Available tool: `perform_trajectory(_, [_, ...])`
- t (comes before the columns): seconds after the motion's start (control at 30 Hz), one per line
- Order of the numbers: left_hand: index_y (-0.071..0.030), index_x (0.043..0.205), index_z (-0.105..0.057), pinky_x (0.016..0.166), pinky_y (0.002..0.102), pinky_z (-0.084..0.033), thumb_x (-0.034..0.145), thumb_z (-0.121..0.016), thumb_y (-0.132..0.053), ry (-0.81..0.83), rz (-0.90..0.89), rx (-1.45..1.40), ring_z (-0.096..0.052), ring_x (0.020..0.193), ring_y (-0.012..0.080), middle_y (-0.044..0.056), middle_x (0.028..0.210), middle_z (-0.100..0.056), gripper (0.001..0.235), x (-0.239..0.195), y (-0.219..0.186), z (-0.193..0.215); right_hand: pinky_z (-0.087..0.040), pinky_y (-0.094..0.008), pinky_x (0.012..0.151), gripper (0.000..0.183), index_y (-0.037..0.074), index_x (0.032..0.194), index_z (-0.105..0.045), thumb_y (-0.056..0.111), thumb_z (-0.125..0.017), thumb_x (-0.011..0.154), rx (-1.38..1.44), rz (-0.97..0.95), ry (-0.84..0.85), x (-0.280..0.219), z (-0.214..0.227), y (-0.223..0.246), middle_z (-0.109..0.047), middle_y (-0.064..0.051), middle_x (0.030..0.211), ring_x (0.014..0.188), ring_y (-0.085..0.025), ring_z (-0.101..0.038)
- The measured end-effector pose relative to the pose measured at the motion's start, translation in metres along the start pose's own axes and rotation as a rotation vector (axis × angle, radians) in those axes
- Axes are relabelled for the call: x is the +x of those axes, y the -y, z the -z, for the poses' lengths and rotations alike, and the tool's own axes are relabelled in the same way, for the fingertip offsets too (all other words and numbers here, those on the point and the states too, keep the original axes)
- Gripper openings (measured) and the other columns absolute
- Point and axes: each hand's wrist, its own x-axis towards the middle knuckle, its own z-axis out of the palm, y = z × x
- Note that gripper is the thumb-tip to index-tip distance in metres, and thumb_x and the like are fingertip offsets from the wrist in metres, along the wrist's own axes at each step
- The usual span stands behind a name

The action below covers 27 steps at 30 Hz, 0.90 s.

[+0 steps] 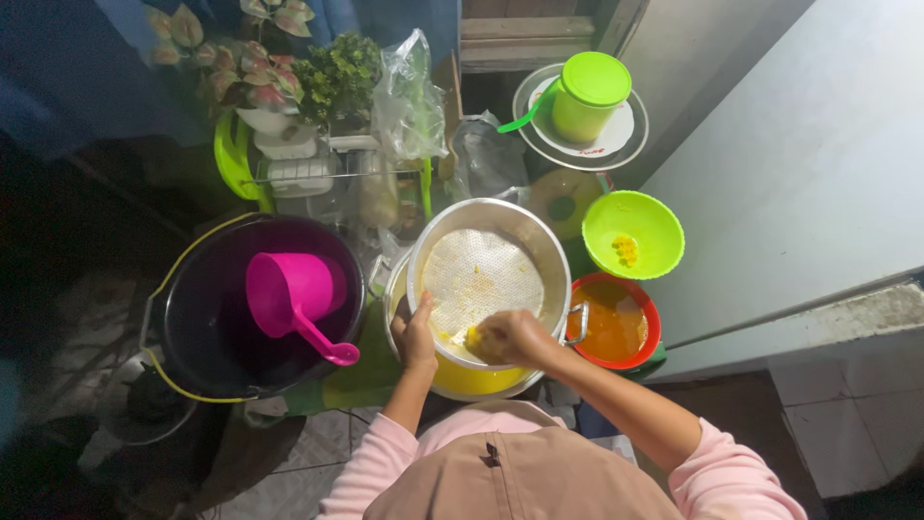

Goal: The person pours a yellow liquid from a green bowl into a sieve placed over a pot, then uses their hand to press the contents through the sieve. They repeat this process with a red bowl containing an orange liquid, pressing the solids through the sieve into the pot.

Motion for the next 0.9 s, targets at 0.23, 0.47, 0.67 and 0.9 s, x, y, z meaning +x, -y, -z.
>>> perform_trajectory(0.23, [0.002,0.121,-0.071,0.092,0.03,-0.049,0.089,-0.074,-0.019,-0.007,0.037,0.064,-0.066,0.102,0.0181,0.008,0.112,-0.073,0.037,-0.005,0.0,-0.002,-0.055,-0.043,0.084,0.018,0.003,0.093,-0.073,-0.006,-0.067,0.079,-0.277,0.301,-0.475,0.066,0.039,-0.001,-0.072,-0.016,0.1,0.092,-0.035,-0.067])
perform_trajectory(0.47, [0.002,0.124,-0.07,0.093,0.031,-0.049,0.088,-0.075,-0.02,0.016,0.057,-0.012,-0.066,0.105,0.0191,0.008,0.115,-0.072,0.042,0.004,0.006,0.007,-0.054,-0.043,0.084,0.035,0.001,0.11,-0.073,-0.007,-0.062,0.078,-0.363,0.384,-0.204,0.03,0.005,0.036,-0.067,-0.014,0.098,0.092,-0.034,-0.063])
perform_trajectory(0.67, [0.003,0.122,-0.072,0.091,0.031,-0.051,0.086,-0.077,-0.024,-0.021,0.099,0.043,-0.067,0.103,0.0188,0.009,0.114,-0.074,0.045,0.011,0.009,0.01,-0.057,-0.038,0.087,0.03,0.005,0.104,-0.076,-0.006,-0.063,0.08,-0.127,0.243,0.011,0.035,0.007,0.039,-0.071,-0.014,0.105,0.096,-0.031,-0.07])
perform_trajectory(0.9, [0.001,0.122,-0.071,0.092,0.027,-0.049,0.085,-0.079,-0.028,0.058,0.093,0.01,-0.065,0.104,0.0161,0.005,0.115,-0.072,0.047,0.021,0.007,0.001,-0.054,-0.042,0.086,0.03,0.003,0.103,-0.074,-0.003,-0.068,0.074,-0.114,0.409,-0.316,0.08,-0.006,0.055,-0.071,-0.016,0.105,0.099,-0.036,-0.067])
